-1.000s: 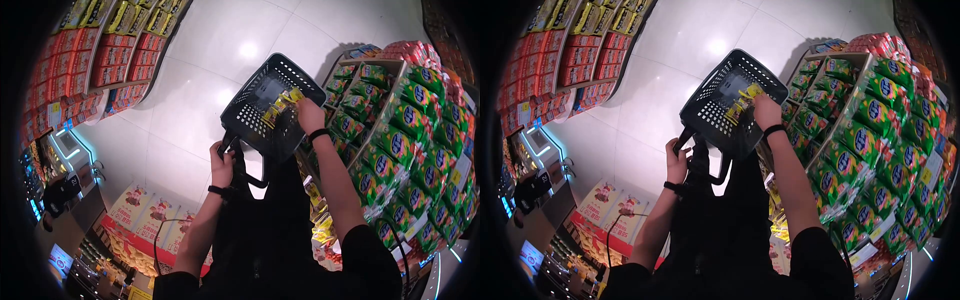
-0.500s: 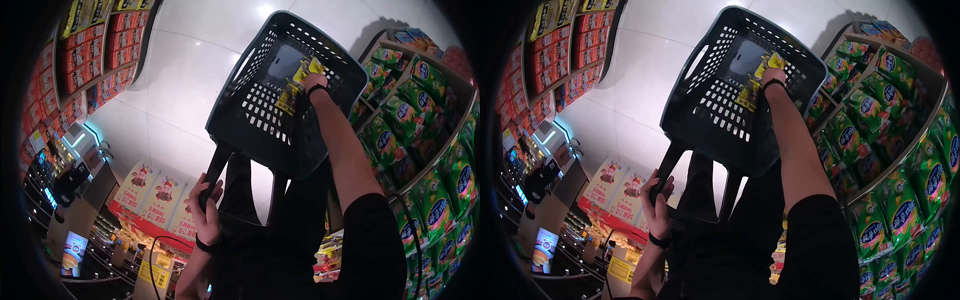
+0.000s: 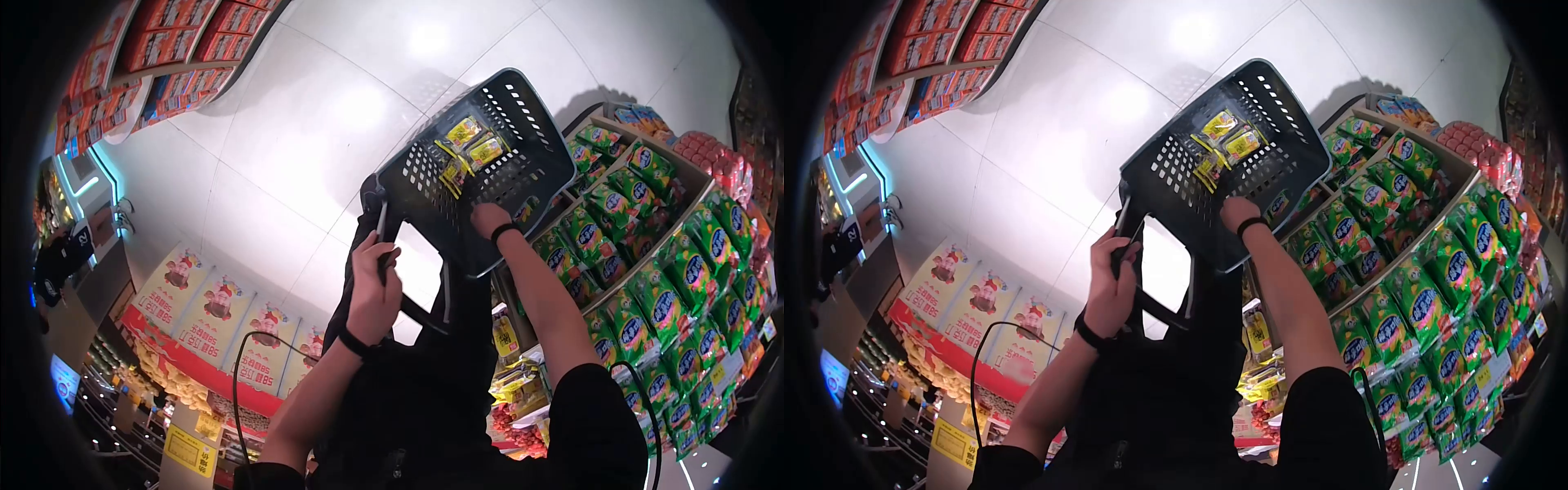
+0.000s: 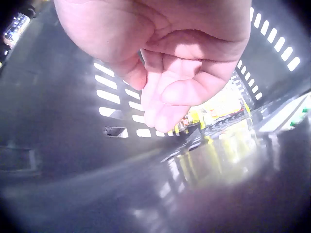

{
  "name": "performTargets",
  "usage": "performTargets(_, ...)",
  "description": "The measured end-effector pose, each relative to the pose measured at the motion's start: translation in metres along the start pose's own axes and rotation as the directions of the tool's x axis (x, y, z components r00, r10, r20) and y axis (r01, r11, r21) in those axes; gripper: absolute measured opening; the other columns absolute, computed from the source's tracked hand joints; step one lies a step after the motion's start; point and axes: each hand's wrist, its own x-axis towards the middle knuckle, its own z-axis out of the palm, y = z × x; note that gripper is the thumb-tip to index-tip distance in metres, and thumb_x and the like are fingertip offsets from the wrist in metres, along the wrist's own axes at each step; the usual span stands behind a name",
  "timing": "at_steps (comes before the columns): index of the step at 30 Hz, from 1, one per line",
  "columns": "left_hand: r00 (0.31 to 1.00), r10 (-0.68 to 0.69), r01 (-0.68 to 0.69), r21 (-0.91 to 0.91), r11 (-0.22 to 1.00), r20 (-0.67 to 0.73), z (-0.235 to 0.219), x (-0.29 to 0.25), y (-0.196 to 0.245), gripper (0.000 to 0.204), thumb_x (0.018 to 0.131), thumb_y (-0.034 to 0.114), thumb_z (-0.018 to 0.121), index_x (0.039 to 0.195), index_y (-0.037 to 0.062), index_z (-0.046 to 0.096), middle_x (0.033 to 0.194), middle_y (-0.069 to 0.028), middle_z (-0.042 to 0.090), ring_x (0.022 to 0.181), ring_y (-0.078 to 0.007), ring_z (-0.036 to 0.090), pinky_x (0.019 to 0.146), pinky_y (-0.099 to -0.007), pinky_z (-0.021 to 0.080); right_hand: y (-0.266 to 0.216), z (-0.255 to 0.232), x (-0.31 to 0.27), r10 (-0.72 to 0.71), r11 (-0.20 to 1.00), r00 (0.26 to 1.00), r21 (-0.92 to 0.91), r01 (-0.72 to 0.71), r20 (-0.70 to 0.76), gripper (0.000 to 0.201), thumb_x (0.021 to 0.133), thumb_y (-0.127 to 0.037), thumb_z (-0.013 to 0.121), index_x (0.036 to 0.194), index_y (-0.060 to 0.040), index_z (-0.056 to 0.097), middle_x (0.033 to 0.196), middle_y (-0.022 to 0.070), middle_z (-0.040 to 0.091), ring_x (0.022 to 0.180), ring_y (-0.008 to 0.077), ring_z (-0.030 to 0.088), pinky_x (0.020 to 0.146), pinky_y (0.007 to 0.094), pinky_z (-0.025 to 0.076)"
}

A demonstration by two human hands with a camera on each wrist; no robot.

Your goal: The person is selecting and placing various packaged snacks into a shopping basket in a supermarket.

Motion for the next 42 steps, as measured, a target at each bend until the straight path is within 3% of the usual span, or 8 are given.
performTargets(2,0.979,0.184,-0.202,0.332,0.921,0.083,-0.012,0.002,0.000,0.036,0.103,-0.006,0.056,0.138,-0.0039,0.050,0.152,-0.0336,0.041,0.142,-0.0490,0.053,0.113,-0.0478,0.052,-0.022,-0.005,-0.044,0.007,0.999,1.000,0.038,-0.007,-0.012,0.033,0.097,-0.026,0.059,0.103,-0.0016,0.081,0.108,0.0264,0.078,0.107,0.0446,0.075,0.094,0.0547,0.060)
performTargets(10,0.932,0.249,-0.289,0.125,0.949,0.263,-0.032,0.002,-0.022,0.043,0.107,0.010,0.063,0.143,-0.0044,0.043,0.146,-0.0402,0.041,0.141,-0.0604,0.047,0.113,-0.0525,0.052,-0.104,0.021,-0.193,0.127,0.929,0.913,0.368,0.028,-0.388,0.025,0.105,-0.023,0.062,0.106,-0.0009,0.073,0.102,0.0209,0.077,0.098,0.0386,0.076,0.086,0.0456,0.059)
performTargets(11,0.946,0.218,-0.253,0.123,0.960,0.241,-0.028,0.002,-0.031,0.045,0.109,0.014,0.063,0.146,-0.0002,0.042,0.145,-0.0352,0.042,0.141,-0.0487,0.050,0.116,-0.0484,0.048,-0.109,0.019,-0.212,0.190,0.890,0.901,0.456,0.009,-0.390,0.026,0.106,-0.025,0.062,0.108,-0.0012,0.072,0.102,0.0200,0.077,0.097,0.0369,0.076,0.085,0.0438,0.058)
performTargets(14,0.938,0.151,-0.180,0.068,0.981,0.313,-0.033,0.008,-0.025,0.048,0.109,0.016,0.063,0.147,-0.0019,0.040,0.151,-0.0458,0.032,0.141,-0.0679,0.042,0.115,-0.0567,0.049,-0.121,0.017,-0.267,0.330,0.802,0.881,0.593,-0.072,-0.340,0.026,0.106,-0.026,0.064,0.110,-0.0020,0.073,0.099,0.0174,0.077,0.093,0.0329,0.076,0.083,0.0416,0.058)
performTargets(15,0.944,0.160,-0.201,0.121,0.972,0.288,-0.027,0.009,-0.033,0.046,0.109,0.016,0.062,0.147,0.0001,0.041,0.148,-0.0352,0.037,0.134,-0.0484,0.053,0.114,-0.0482,0.050,-0.132,0.011,-0.289,0.377,0.697,0.885,0.713,-0.077,-0.272,0.024,0.105,-0.025,0.064,0.110,-0.0034,0.073,0.100,0.0214,0.076,0.095,0.0411,0.075,0.083,0.0462,0.058)
performTargets(28,0.906,0.327,-0.416,0.413,0.810,0.269,0.018,0.083,-0.068,0.063,0.105,0.028,0.057,0.152,-0.0108,0.042,0.136,-0.0437,0.054,0.122,-0.0516,0.056,0.111,-0.0534,0.045,-0.202,0.109,-0.476,0.429,0.747,0.735,0.664,0.039,-0.525,0.025,0.105,-0.026,0.062,0.116,-0.0062,0.073,0.107,0.0205,0.077,0.101,0.0433,0.073,0.089,0.0520,0.058)
performTargets(38,0.905,0.289,-0.378,0.281,0.882,0.312,0.047,0.183,-0.087,0.060,0.104,0.032,0.055,0.141,-0.0156,0.049,0.124,-0.0305,0.069,0.112,-0.0408,0.067,0.104,-0.0464,0.053,-0.171,0.136,-0.584,0.763,0.570,0.249,0.802,0.176,-0.597,0.020,0.102,-0.017,0.065,0.111,-0.0022,0.076,0.101,0.0238,0.076,0.095,0.0432,0.073,0.083,0.0507,0.058)
performTargets(42,0.945,0.116,-0.190,0.221,0.957,0.307,0.043,0.140,-0.040,0.058,0.104,0.032,0.057,0.138,-0.0139,0.047,0.105,-0.0205,0.069,0.086,-0.0272,0.067,0.075,-0.0384,0.057,-0.134,0.122,-0.651,0.907,0.389,0.063,0.886,0.253,-0.416,0.020,0.104,-0.017,0.067,0.111,0.0010,0.074,0.100,0.0208,0.075,0.088,0.0375,0.073,0.079,0.0447,0.058)
